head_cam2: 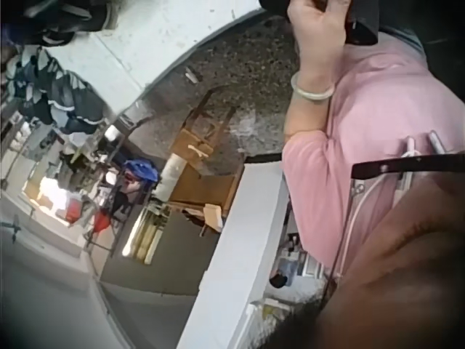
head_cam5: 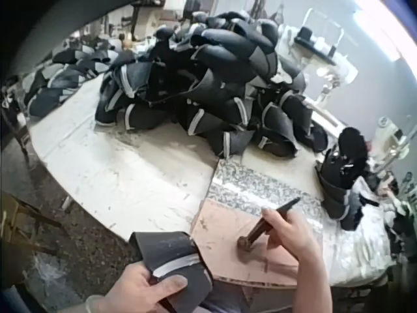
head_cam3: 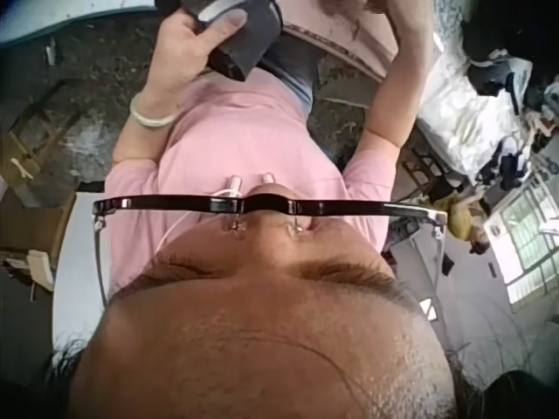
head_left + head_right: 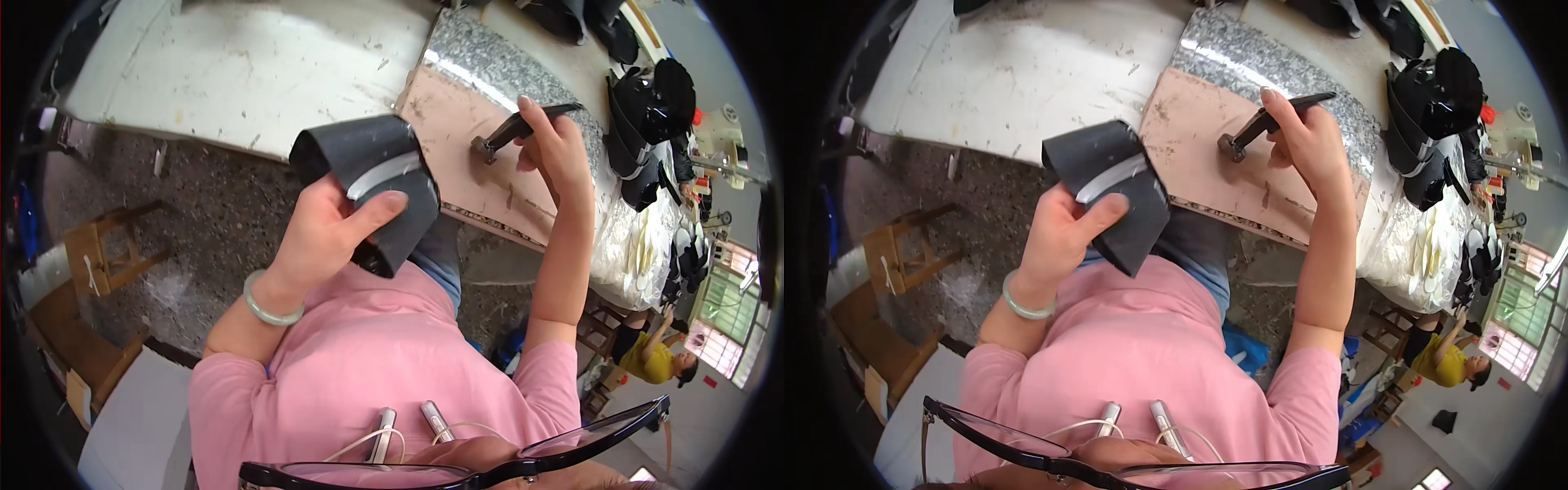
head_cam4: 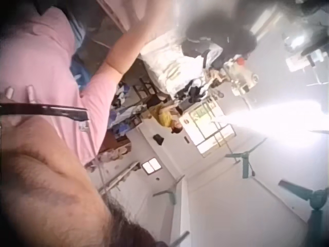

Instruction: The person aligns and attaches shoe components by hand, presses the seams using a handheld tool, and places the assembled pieces into a basket on the floor.

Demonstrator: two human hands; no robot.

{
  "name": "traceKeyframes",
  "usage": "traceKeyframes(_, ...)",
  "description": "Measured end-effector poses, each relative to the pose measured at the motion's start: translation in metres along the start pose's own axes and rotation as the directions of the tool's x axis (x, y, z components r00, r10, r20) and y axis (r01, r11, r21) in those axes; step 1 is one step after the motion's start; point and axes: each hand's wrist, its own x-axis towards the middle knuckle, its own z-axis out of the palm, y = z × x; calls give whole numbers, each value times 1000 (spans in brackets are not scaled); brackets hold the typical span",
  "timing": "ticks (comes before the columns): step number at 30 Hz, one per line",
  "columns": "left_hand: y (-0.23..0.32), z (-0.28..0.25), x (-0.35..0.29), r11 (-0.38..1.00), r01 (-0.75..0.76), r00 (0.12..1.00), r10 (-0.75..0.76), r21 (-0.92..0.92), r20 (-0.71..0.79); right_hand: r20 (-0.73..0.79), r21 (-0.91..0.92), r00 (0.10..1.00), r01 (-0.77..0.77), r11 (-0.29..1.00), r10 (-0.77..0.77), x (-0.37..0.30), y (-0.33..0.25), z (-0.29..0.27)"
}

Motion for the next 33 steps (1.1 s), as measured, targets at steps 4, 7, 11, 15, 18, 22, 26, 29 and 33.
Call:
traceKeyframes(4,8,-12,-13,976,189,981,-182,-111,71,-154,-493,934,210,844,-323,19,12,-2)
traceKeyframes(7,23,13,-15,986,93,994,-99,-142,-41,-173,-606,806,367,706,-567,14,20,1)
traceKeyframes(11,11,14,-21,998,-57,997,59,34,-44,83,-30,735,676,736,-672,-44,2,26)
traceKeyframes(15,10,28,-22,994,-106,992,106,10,-61,348,338,791,395,854,-503,-91,5,53)
traceKeyframes(18,14,29,-17,973,41,999,-38,-227,20,334,541,826,226,810,-454,-94,18,55)
traceKeyframes(22,18,32,-10,792,359,933,-283,-494,223,365,788,822,-23,615,-437,-98,26,48)
traceKeyframes(26,25,45,-4,739,460,887,-361,-491,288,391,831,787,-78,551,-477,-99,39,41)
traceKeyframes(29,25,47,2,728,517,853,-396,-451,340,379,830,809,-82,551,-450,-101,39,35)
traceKeyframes(33,19,46,11,698,587,793,-394,-411,465,307,816,823,30,577,-477,-108,51,23)
